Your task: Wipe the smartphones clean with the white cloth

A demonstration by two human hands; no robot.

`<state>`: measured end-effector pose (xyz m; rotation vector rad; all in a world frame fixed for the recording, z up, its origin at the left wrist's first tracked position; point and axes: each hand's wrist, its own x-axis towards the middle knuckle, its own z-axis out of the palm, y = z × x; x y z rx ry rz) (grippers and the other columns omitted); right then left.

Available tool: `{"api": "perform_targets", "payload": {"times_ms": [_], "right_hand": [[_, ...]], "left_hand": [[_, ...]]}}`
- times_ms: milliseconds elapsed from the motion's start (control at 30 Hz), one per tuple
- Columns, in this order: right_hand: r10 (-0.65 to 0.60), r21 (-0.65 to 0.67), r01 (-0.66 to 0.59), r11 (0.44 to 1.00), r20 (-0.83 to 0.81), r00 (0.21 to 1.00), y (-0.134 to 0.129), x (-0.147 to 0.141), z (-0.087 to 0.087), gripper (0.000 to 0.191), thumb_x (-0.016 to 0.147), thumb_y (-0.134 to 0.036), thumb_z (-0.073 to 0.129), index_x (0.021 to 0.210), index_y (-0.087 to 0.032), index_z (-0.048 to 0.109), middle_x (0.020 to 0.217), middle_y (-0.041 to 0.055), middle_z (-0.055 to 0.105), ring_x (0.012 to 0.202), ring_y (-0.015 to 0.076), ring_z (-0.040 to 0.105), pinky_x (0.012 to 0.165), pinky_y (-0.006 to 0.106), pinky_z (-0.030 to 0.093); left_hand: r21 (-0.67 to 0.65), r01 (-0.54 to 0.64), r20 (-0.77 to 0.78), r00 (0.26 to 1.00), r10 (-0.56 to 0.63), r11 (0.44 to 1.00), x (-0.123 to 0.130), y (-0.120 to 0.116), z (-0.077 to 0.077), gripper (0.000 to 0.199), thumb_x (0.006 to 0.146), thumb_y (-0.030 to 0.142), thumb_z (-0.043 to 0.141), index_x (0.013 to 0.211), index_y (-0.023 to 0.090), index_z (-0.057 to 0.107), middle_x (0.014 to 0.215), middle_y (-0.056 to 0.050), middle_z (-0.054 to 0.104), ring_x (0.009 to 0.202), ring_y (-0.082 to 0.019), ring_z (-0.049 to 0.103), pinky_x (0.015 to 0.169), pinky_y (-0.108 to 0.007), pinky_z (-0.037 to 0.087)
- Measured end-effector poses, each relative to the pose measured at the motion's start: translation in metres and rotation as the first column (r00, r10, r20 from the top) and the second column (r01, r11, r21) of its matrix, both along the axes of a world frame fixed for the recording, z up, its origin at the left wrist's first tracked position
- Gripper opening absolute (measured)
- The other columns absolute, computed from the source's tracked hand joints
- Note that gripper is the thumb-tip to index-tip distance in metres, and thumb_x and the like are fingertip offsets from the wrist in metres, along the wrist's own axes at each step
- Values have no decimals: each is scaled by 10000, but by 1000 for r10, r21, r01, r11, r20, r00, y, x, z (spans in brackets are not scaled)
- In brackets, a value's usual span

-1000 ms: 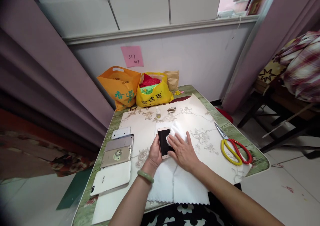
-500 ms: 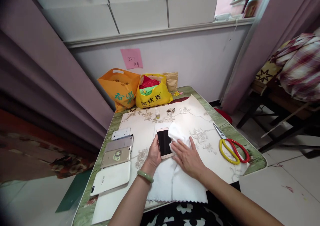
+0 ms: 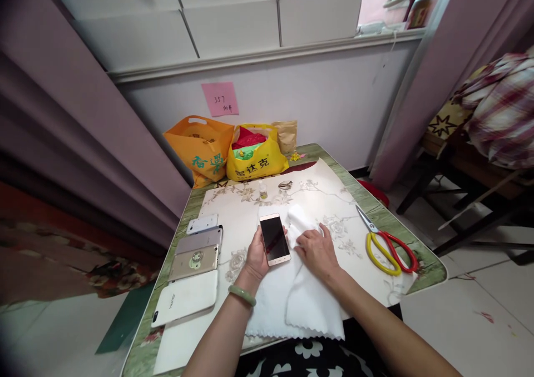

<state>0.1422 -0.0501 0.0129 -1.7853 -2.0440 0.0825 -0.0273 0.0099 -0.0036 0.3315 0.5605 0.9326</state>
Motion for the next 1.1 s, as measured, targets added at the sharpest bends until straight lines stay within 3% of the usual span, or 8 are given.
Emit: {"api": "perform_targets", "payload": {"times_ms": [133, 267, 367, 467, 533, 700, 900, 1100], "right_hand": [[-74, 10, 75, 997, -97, 993, 7, 13, 5, 200, 892, -277, 520, 752, -224, 653, 770, 15, 684, 806, 198, 633, 1037, 489, 309], [-215, 27, 254, 967, -452, 866, 12, 15, 28, 234, 882, -410, 542, 789, -217, 636, 794, 24, 686, 712, 187, 628, 722, 326, 488], [-93, 132, 218, 967, -614, 784, 7, 5, 45, 269, 897, -451, 531, 851, -215, 651, 863, 42, 700, 779, 186, 649, 682, 281, 505], [205, 137, -153, 979, -571, 795, 0, -10, 49, 248, 889, -431, 569, 984, -238, 693, 982, 49, 724, 908, 200, 668, 809, 307, 522], [265, 83, -266, 960, -572, 776, 1, -16, 45, 265, 897, -421, 565, 1060, -257, 695, 1051, 46, 726, 966, 207, 672, 849, 322, 524], [-16, 115, 95, 989, -551, 834, 25, -15, 20, 278, 952, -348, 442, 1014, -232, 686, 1017, 51, 729, 950, 211, 674, 852, 341, 510], [-19, 82, 47, 995, -311, 950, 31, -23, -4, 223, 907, -416, 555, 996, -236, 655, 978, 35, 701, 812, 173, 666, 739, 286, 498], [1, 88, 21, 996, -245, 970, 28, -25, 2, 228, 946, -358, 483, 937, -240, 678, 934, 33, 690, 762, 154, 651, 684, 253, 480]], "left_hand": [[5, -47, -67, 997, 48, 999, -1, 0, 1, 560, 896, 568, 478, 1129, 92, 662, 944, -147, 744, 836, -249, 706, 851, -408, 539], [1, -53, -110, 993, 53, 999, -1, 1, -2, 567, 886, 577, 490, 1172, 114, 648, 959, -136, 747, 869, -259, 707, 860, -417, 536], [18, -46, -91, 995, 47, 999, -1, 1, -2, 563, 893, 567, 482, 1166, 106, 654, 1011, -144, 741, 954, -275, 693, 917, -428, 512], [71, -58, -54, 997, 62, 996, 0, 2, -2, 520, 903, 525, 492, 1188, 120, 652, 1119, -127, 719, 1067, -276, 654, 983, -414, 475], [91, -84, -49, 995, 89, 992, 0, 2, -3, 494, 902, 502, 507, 1207, 140, 647, 1165, -110, 705, 1116, -273, 631, 1013, -408, 453], [46, -91, -43, 995, 93, 995, 2, 3, -5, 508, 894, 505, 516, 1235, 147, 631, 1170, -116, 702, 1136, -286, 622, 1032, -447, 435], [-2, -115, -71, 991, 115, 993, 2, 3, -2, 479, 899, 489, 515, 1193, 136, 650, 1044, -105, 742, 1018, -270, 675, 989, -433, 473], [-13, -127, -44, 991, 126, 992, 2, 4, 0, 427, 917, 453, 500, 1115, 121, 680, 936, -96, 754, 936, -247, 695, 968, -408, 486]]}}
